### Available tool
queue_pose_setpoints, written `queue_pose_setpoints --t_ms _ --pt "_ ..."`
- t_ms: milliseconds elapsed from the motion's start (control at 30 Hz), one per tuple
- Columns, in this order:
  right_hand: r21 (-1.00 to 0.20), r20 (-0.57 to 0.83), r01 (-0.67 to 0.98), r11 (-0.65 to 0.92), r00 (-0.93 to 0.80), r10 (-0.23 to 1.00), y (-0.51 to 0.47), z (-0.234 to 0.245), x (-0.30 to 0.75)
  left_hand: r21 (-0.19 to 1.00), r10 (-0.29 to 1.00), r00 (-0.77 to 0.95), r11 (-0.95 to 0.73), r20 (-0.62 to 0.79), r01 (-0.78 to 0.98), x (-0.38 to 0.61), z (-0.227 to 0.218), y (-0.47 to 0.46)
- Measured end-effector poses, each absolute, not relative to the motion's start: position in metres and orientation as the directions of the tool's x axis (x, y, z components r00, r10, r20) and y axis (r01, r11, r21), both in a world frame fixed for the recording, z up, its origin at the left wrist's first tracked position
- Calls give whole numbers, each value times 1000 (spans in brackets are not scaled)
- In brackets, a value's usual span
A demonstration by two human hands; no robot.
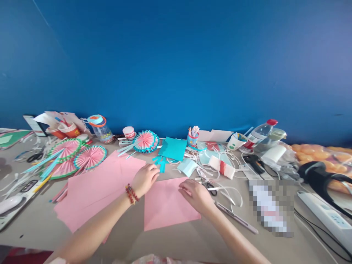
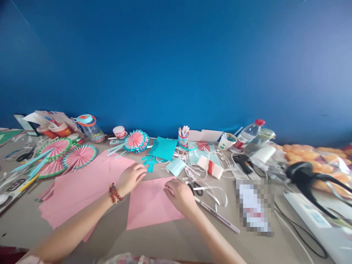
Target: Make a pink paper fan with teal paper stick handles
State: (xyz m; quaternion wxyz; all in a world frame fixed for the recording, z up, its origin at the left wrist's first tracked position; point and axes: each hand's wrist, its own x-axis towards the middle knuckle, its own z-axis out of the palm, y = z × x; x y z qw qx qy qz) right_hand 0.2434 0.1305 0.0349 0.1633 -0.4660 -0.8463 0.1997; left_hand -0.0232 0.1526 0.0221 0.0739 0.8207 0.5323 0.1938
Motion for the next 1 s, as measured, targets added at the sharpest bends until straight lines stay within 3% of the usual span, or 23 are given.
queue_pose_setpoints --t_ms 233,467,767,800,900,1000 --pt "-416 31 693 588 -636 771 96 21 228 308 932 270 -337 241 889 -18 3 204" --pt "-497 -7 684 534 -619 786 59 25 245 401 952 235 -296 195 867 -16 -5 218" --pt "-517 102 661 544 -583 806 62 21 244 475 943 209 -313 258 822 -39 59 186" --pt "-527 143 650 547 -567 811 63 21 244 496 943 205 -315 263 809 -43 67 176" --pt "-569 293 618 543 -464 836 74 29 239 742 960 210 -275 183 611 -50 82 143" --pt "-599 408 561 571 -401 821 95 47 228 830 967 238 -206 92 518 -48 86 118"
